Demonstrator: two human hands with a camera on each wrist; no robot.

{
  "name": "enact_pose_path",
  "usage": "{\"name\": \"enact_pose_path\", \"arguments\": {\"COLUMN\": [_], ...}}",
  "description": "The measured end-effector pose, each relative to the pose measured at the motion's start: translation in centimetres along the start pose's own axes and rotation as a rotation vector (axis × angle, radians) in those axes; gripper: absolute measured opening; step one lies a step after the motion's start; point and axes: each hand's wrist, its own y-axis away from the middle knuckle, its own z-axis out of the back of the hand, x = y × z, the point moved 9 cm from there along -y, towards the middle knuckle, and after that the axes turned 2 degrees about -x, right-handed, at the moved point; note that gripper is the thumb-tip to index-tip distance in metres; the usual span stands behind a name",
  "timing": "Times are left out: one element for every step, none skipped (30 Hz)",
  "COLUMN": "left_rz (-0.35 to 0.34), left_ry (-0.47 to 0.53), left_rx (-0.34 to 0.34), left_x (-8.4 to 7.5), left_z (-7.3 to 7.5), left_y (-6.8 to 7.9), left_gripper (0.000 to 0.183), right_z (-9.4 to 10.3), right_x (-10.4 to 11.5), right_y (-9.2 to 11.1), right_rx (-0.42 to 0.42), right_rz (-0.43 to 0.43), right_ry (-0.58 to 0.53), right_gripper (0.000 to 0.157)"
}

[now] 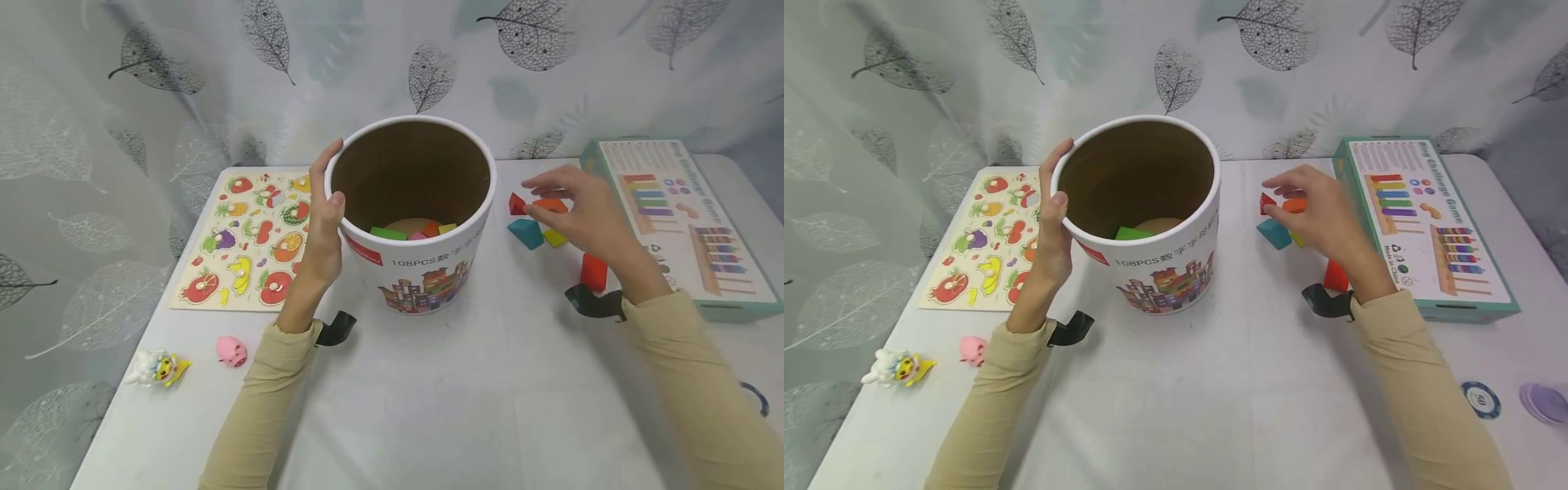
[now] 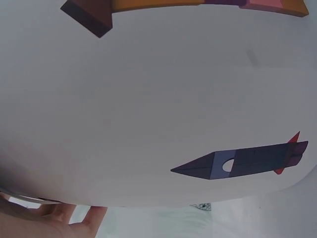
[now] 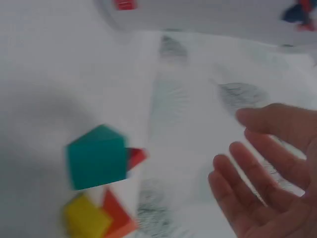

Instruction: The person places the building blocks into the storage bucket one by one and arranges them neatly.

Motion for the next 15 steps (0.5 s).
{"name": "enact_pose_path", "arguments": {"left_rz": [0.0,0.0,0.003,0.004,0.005,0.006,0.007,0.006,0.005,0.003,0.002,0.001,-0.001,-0.002,-0.004], "left_ry": [0.0,-0.001,-0.001,-0.002,-0.004,-0.004,-0.006,-0.006,-0.005,-0.004,-0.003,-0.002,-0.001,0.0,0.0], "left_rx": [0.0,0.0,0.0,-0.002,-0.003,-0.004,-0.005,-0.005,-0.005,-0.005,-0.005,-0.006,-0.006,-0.006,-0.005], "left_x": [0.0,0.0,0.0,0.0,0.0,0.0,0.0,0.0,0.0,0.0,0.0,0.0,0.0,-0.1,-0.1], "left_z": [-0.1,-0.1,-0.2,-0.1,-0.1,0.0,0.0,0.0,0.0,0.0,-0.1,-0.1,-0.1,-0.1,-0.1], "left_y": [0.0,-0.1,-0.1,0.0,0.0,0.1,0.1,0.1,0.1,0.1,0.0,0.0,0.0,-0.1,-0.1], "left_gripper": [0.091,0.089,0.087,0.085,0.083,0.083,0.082,0.082,0.083,0.083,0.085,0.086,0.086,0.086,0.087], "right_z": [-0.5,-1.1,-1.6,-2.2,-2.7,-3.3,-3.7,-4.0,-4.3,-4.5,-4.7,-4.9,-5.0,-5.0,-5.0], "right_x": [-0.9,-1.6,-2.3,-2.9,-3.3,-3.7,-3.8,-4.0,-4.2,-4.3,-4.4,-4.5,-4.6,-4.7,-4.7], "right_y": [0.1,0.2,0.4,0.4,0.5,0.6,0.6,0.6,0.6,0.7,0.7,0.8,0.8,0.8,0.8], "right_rx": [0.021,0.041,0.06,0.082,0.1,0.116,0.124,0.129,0.133,0.136,0.14,0.144,0.146,0.145,0.146], "right_rz": [-0.021,-0.045,-0.068,-0.085,-0.098,-0.106,-0.102,-0.102,-0.102,-0.1,-0.104,-0.109,-0.112,-0.114,-0.114], "right_ry": [-0.001,-0.004,0.005,0.012,0.013,0.014,0.014,0.028,0.037,0.046,0.055,0.063,0.069,0.078,0.084], "right_gripper": [0.04,0.039,0.038,0.038,0.038,0.038,0.037,0.037,0.036,0.036,0.036,0.036,0.036,0.036,0.036]}}
